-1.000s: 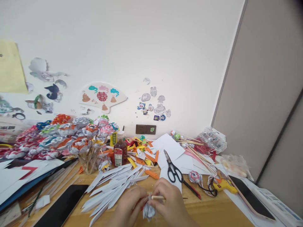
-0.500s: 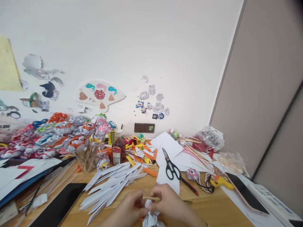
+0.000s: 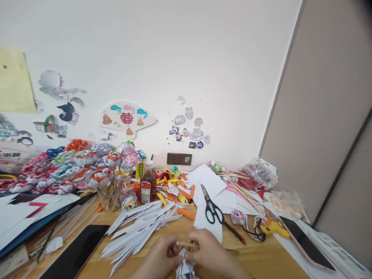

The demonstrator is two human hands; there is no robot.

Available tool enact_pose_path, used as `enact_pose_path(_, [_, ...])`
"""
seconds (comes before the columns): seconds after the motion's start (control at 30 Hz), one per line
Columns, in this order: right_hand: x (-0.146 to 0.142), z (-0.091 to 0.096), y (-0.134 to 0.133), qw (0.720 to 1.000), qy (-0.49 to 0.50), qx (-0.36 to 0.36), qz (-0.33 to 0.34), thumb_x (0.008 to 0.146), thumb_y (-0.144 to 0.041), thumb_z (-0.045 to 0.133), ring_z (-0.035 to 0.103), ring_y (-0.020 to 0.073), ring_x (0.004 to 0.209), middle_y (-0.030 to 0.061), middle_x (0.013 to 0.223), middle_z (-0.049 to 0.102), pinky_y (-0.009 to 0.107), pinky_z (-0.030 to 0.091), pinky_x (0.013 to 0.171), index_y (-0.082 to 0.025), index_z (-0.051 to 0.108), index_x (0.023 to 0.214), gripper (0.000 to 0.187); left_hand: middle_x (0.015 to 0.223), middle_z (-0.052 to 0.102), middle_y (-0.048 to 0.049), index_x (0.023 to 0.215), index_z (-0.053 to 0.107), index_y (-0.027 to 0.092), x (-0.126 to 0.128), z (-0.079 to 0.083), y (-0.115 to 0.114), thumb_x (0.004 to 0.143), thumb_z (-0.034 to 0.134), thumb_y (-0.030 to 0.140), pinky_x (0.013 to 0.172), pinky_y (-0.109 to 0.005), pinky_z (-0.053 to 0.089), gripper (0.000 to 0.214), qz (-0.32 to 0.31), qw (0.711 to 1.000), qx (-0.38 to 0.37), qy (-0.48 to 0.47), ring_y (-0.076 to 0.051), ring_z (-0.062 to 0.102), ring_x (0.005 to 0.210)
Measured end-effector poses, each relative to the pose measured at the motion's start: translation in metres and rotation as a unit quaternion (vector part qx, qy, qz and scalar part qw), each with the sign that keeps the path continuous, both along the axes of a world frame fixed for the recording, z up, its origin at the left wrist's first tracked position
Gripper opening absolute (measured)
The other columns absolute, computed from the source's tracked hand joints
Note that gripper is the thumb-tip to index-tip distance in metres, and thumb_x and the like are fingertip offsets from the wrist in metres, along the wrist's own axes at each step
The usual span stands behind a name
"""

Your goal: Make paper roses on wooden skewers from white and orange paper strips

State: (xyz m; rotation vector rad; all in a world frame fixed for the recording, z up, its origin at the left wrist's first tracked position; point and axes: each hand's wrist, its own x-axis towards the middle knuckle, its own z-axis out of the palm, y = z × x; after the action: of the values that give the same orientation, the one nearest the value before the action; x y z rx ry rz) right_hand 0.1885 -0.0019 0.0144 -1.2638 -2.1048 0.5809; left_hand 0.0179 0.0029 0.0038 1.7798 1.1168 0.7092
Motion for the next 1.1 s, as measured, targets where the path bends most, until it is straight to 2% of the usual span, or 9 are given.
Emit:
enact_pose_path(0.1, [0.001, -0.001, 0.001, 1.000, 0.005, -0.002, 0.009, 0.057, -0.007, 0.072, 0.037, 0.0077, 0.048, -0.0090, 0.050, 0.046, 0.017, 0.018, 0.042, -0.017, 0.058, 0.056, 0.017, 0.057, 0.042, 0.0072, 0.057, 0.041, 0.022, 0.000, -0.001, 0.001, 0.057, 0.060, 0.022, 0.051, -0.022, 0.029, 0.020, 0.009, 1.000, -0.004, -0.011, -0.012, 0.039, 0.056])
enact_pose_path(0.27, [-0.001, 0.000, 0.000, 1.000, 0.022, -0.002, -0.022, 0.058, 0.002, 0.066, 0.043, 0.0087, 0.049, -0.0076, 0.052, 0.052, 0.017, 0.023, 0.045, -0.017, 0.061, 0.058, 0.019, 0.056, 0.043, 0.0074, 0.059, 0.043, 0.021, 0.000, -0.004, 0.003, 0.054, 0.060, 0.021, 0.053, -0.023, 0.034, 0.018, 0.005, 0.999, -0.019, -0.029, -0.012, 0.043, 0.055])
enact_pose_path(0.5, [-0.001, 0.003, 0.005, 0.993, 0.043, -0.104, -0.014, 0.060, -0.006, 0.071, 0.056, 0.0134, 0.066, -0.0037, 0.068, 0.064, 0.020, 0.033, 0.056, -0.017, 0.070, 0.073, 0.017, 0.059, 0.048, 0.0062, 0.057, 0.048, 0.020, -0.004, -0.006, 0.006, 0.055, 0.058, 0.012, 0.056, -0.023, 0.034, 0.012, 0.052, 0.998, 0.002, -0.020, -0.015, 0.048, 0.061])
enact_pose_path(0.63, [-0.004, 0.003, 0.002, 0.993, 0.061, -0.101, -0.023, 0.063, -0.009, 0.068, 0.059, 0.0151, 0.072, -0.0026, 0.073, 0.067, 0.021, 0.035, 0.059, -0.017, 0.071, 0.077, 0.016, 0.062, 0.051, 0.0051, 0.062, 0.054, 0.019, -0.006, -0.010, 0.008, 0.057, 0.053, 0.010, 0.056, -0.023, 0.035, 0.011, 0.069, 0.997, 0.013, -0.013, -0.016, 0.051, 0.065])
enact_pose_path(0.8, [-0.009, 0.007, -0.003, 0.995, 0.023, -0.083, -0.047, 0.063, -0.011, 0.069, 0.058, 0.0147, 0.070, -0.0027, 0.072, 0.066, 0.021, 0.033, 0.058, -0.018, 0.070, 0.073, 0.012, 0.058, 0.053, 0.0046, 0.060, 0.057, 0.017, -0.007, -0.014, 0.012, 0.057, 0.055, 0.013, 0.055, -0.023, 0.035, 0.005, 0.056, 0.998, 0.008, -0.006, -0.015, 0.051, 0.061])
enact_pose_path(1.0, [-0.011, 0.012, -0.007, 0.995, 0.028, -0.081, -0.048, 0.063, -0.007, 0.065, 0.059, 0.0147, 0.073, -0.0021, 0.075, 0.067, 0.019, 0.035, 0.060, -0.019, 0.071, 0.077, 0.019, 0.055, 0.051, 0.0051, 0.054, 0.053, 0.018, -0.008, -0.010, 0.011, 0.061, 0.054, 0.017, 0.052, -0.022, 0.033, 0.007, 0.029, 0.999, 0.013, 0.000, -0.013, 0.045, 0.057])
enact_pose_path(1.1, [-0.012, 0.014, -0.008, 0.996, 0.014, -0.074, -0.047, 0.065, -0.009, 0.065, 0.059, 0.0143, 0.070, -0.0019, 0.073, 0.068, 0.019, 0.034, 0.058, -0.019, 0.071, 0.075, 0.015, 0.054, 0.048, 0.0060, 0.053, 0.048, 0.019, -0.009, -0.005, 0.009, 0.060, 0.054, 0.019, 0.052, -0.022, 0.031, 0.009, 0.022, 1.000, 0.018, 0.002, -0.012, 0.043, 0.057])
